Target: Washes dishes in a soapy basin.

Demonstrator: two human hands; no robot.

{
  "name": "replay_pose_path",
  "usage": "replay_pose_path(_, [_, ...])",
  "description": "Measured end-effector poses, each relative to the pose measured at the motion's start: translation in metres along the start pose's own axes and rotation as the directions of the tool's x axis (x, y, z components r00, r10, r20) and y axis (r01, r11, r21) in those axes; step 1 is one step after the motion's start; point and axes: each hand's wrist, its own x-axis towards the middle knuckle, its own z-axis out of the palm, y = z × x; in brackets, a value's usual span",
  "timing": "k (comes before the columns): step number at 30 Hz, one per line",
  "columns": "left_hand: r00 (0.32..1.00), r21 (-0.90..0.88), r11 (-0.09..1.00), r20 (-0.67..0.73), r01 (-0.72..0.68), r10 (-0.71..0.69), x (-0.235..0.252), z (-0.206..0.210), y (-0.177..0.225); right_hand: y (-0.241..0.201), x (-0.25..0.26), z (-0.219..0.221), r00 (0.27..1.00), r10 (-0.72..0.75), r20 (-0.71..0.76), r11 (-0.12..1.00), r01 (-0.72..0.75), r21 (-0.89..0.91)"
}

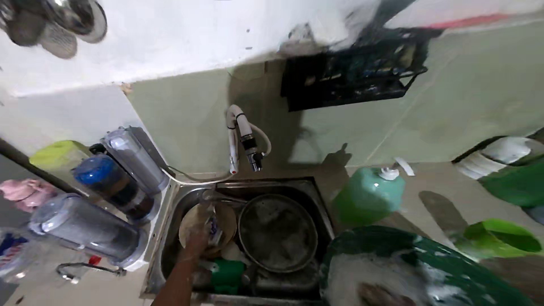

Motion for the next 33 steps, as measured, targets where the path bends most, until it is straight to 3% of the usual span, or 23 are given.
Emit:
replay_pose_path(2, [0.998, -0.438, 0.898, -0.055, -0.045, 0.024, -0.023, 0.001, 0.008, -0.013, 0.001, -0.022, 0.977, 0.211, -0.039, 0.895, -0.177, 0.41])
replay_pose_path(3, [0.995, -0.586, 0.804, -0.064, -0.096, 0.072, -0.039, 0.004, 0.02, -0.03, -0.001, -0.037, 0.956, 0.277, -0.094, 0.802, -0.176, 0.571])
replay_pose_path(5, [0.966, -0.808, 0.555, -0.065, -0.198, 0.25, -0.082, 0.014, 0.057, -0.077, -0.008, -0.073, 0.934, 0.183, -0.308, 0.766, 0.061, 0.64])
replay_pose_path(6, [0.939, -0.865, 0.452, -0.056, -0.215, 0.339, -0.104, 0.024, 0.079, -0.103, -0.012, -0.088, 0.888, 0.051, -0.458, 0.805, 0.235, 0.544])
replay_pose_path(8, [0.896, -0.921, 0.359, 0.026, -0.151, 0.443, -0.155, 0.049, 0.128, -0.147, -0.012, -0.105, 0.674, -0.296, -0.676, 0.828, 0.535, 0.171])
replay_pose_path(9, [0.894, -0.927, 0.36, 0.072, -0.103, 0.442, -0.18, 0.064, 0.153, -0.165, -0.01, -0.112, 0.592, -0.453, -0.667, 0.803, 0.596, -0.017])
replay_pose_path(10, [0.896, -0.932, 0.357, 0.106, -0.061, 0.431, -0.202, 0.079, 0.173, -0.176, -0.008, -0.118, 0.566, -0.572, -0.594, 0.783, 0.593, -0.188])
replay_pose_path(11, [0.898, -0.923, 0.385, 0.159, -0.013, 0.41, -0.218, 0.093, 0.186, -0.179, -0.006, -0.125, 0.629, -0.61, -0.483, 0.788, 0.549, -0.279])
replay_pose_path(12, [0.891, -0.914, 0.405, 0.215, 0.04, 0.399, -0.225, 0.109, 0.193, -0.173, -0.005, -0.136, 0.764, -0.548, -0.342, 0.836, 0.481, -0.264])
replay_pose_path(13, [0.88, -0.904, 0.422, 0.257, 0.072, 0.4, -0.229, 0.122, 0.197, -0.159, -0.001, -0.154, 0.9, -0.399, -0.174, 0.914, 0.377, -0.147])
replay_pose_path(15, [0.849, -0.912, 0.401, 0.277, 0.086, 0.449, -0.233, 0.142, 0.2, -0.106, 0.015, -0.178, 0.99, -0.14, -0.004, 0.961, 0.137, 0.24])
replay_pose_path(17, [0.868, -0.918, 0.387, 0.26, 0.087, 0.423, -0.244, 0.156, 0.202, -0.056, 0.011, -0.168, 0.998, 0.059, 0.006, 0.764, -0.05, 0.643])
replay_pose_path(18, [0.884, -0.924, 0.38, 0.214, 0.045, 0.415, -0.249, 0.165, 0.201, -0.037, 0.001, -0.147, 0.984, 0.156, -0.085, 0.615, -0.03, 0.788])
replay_pose_path(20, [0.907, -0.897, 0.431, 0.099, -0.097, 0.41, -0.256, 0.184, 0.201, -0.022, -0.017, -0.103, 0.92, 0.32, -0.227, 0.34, 0.112, 0.934])
replay_pose_path(22, [0.921, -0.858, 0.485, 0.04, -0.167, 0.388, -0.258, 0.202, 0.198, -0.019, -0.029, -0.07, 0.878, 0.438, -0.194, 0.035, 0.199, 0.979])
replay_pose_path(23, [0.923, -0.839, 0.51, 0.027, -0.188, 0.384, -0.255, 0.209, 0.194, -0.015, -0.035, -0.064, 0.889, 0.421, -0.183, -0.011, 0.206, 0.978])
replay_pose_path(25, [0.909, -0.754, 0.61, 0.042, -0.243, 0.414, -0.241, 0.219, 0.179, -0.018, -0.043, -0.072, 0.88, 0.445, -0.169, 0.019, 0.179, 0.984])
replay_pose_path(28, [0.918, -0.829, 0.554, 0.276, 0.077, 0.286, -0.244, 0.224, 0.183, -0.038, -0.047, -0.093, 0.747, 0.549, -0.375, 0.391, 0.167, 0.905])
replay_pose_path(30, [0.901, -0.84, 0.469, 0.395, 0.274, 0.18, -0.251, 0.224, 0.193, -0.04, -0.051, -0.088, 0.723, 0.386, -0.573, 0.672, 0.205, 0.712])
replay_pose_path(32, [0.872, -0.841, 0.42, 0.451, 0.342, 0.193, -0.25, 0.219, 0.192, -0.041, -0.058, -0.078, 0.743, 0.183, -0.643, 0.792, 0.276, 0.545])
replay_pose_path(33, [0.87, -0.835, 0.429, 0.456, 0.346, 0.186, -0.253, 0.215, 0.191, -0.045, -0.064, -0.076, 0.793, 0.086, -0.603, 0.83, 0.278, 0.484])
